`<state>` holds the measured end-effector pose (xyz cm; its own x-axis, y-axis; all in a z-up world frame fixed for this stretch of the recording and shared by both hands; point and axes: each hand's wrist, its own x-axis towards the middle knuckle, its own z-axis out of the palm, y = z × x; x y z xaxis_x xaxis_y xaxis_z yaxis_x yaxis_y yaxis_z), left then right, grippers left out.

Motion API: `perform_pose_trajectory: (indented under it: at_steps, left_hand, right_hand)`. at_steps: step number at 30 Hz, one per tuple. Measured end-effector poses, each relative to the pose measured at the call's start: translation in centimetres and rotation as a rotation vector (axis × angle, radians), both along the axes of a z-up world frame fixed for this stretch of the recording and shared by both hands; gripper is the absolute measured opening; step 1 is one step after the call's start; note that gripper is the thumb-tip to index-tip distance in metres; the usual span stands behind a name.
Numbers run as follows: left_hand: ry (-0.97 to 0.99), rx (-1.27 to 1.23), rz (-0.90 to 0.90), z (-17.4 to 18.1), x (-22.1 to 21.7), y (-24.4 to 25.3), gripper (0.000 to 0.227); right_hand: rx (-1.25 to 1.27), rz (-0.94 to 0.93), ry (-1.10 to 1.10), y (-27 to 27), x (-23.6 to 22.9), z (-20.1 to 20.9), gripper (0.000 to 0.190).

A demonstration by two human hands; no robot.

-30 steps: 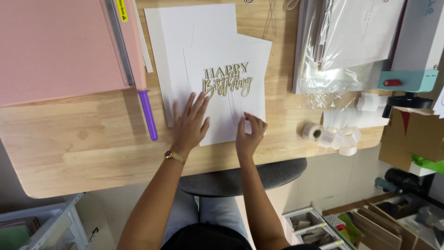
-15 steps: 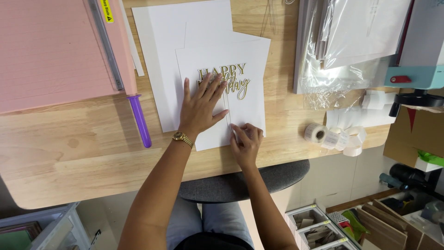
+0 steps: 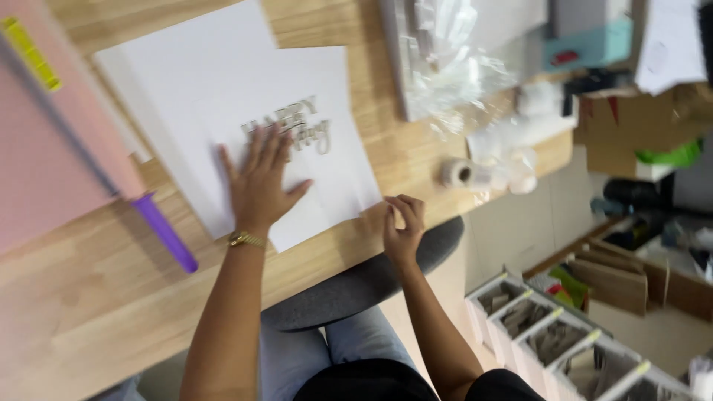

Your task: Assembling decorative cake toppers by cutting paper backings and adhering cutouts using tape.

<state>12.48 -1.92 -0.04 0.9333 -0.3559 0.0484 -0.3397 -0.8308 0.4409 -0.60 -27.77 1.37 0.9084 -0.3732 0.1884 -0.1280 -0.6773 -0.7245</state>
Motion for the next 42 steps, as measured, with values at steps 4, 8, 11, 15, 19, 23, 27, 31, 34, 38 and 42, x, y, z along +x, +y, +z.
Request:
perform_pose_trajectory:
  at_steps: [4,8,11,15,19,23,27,31,34,38,42]
  left_hand:
    - [-0.049,0.002,-0.041,-0.6,-0.1,-0.6,0.082]
    - [-0.187,0.009,-0.02,-2.2,-0.4,-0.7,0.074]
    - [-0.302,0.02,-0.043,-4.1,-0.8,-0.4,0.066]
    - [-0.499,0.071,-0.031,-5.9,-1.8,0.0,0.054]
    - [-0.547,0.005,-0.042,-4.6,-3.4,-5.0,0.044]
    - [-0.318,-0.242,-0.186,0.4,-4.8,-16.2,0.055]
    - [0.183,-0.715,-0.321,6.6,-4.7,-27.2,0.048]
    - [0.651,-0.985,-0.329,10.4,-5.1,-31.4,0.079]
    - [0.774,-1.008,-0.293,11.4,-5.4,-32.3,0.088]
    - [0.812,-0.901,-0.338,11.3,-5.1,-31.0,0.079]
    - [0.904,-0.579,-0.486,11.2,-5.7,-27.3,0.073]
  right_hand:
    - [-0.124,-0.228,-0.083,-8.9,-1.8,1.6,0.025]
    - [-0.251,-0.482,-0.022,-17.3,-2.9,2.3,0.024]
    - [-0.146,-0.585,0.035,-21.1,-2.5,2.6,0.025]
    - [0.022,-0.487,0.251,-24.7,-1.3,0.6,0.04]
    - [-0.039,-0.458,0.409,-25.6,-1.5,1.2,0.015]
    - [0.323,-0.549,0.296,-24.1,-0.8,5.6,0.015]
    - [0.713,-0.4,0.125,-23.0,-0.3,9.1,0.038]
    - [0.853,-0.325,0.018,-22.1,0.7,9.7,0.033]
    - [0.861,-0.39,-0.015,-20.6,2.0,11.0,0.01]
    - [0.966,-0.422,-0.043,-21.5,1.3,9.6,0.02]
    - [1.069,-0.394,-0.039,-21.7,-0.1,9.5,0.046]
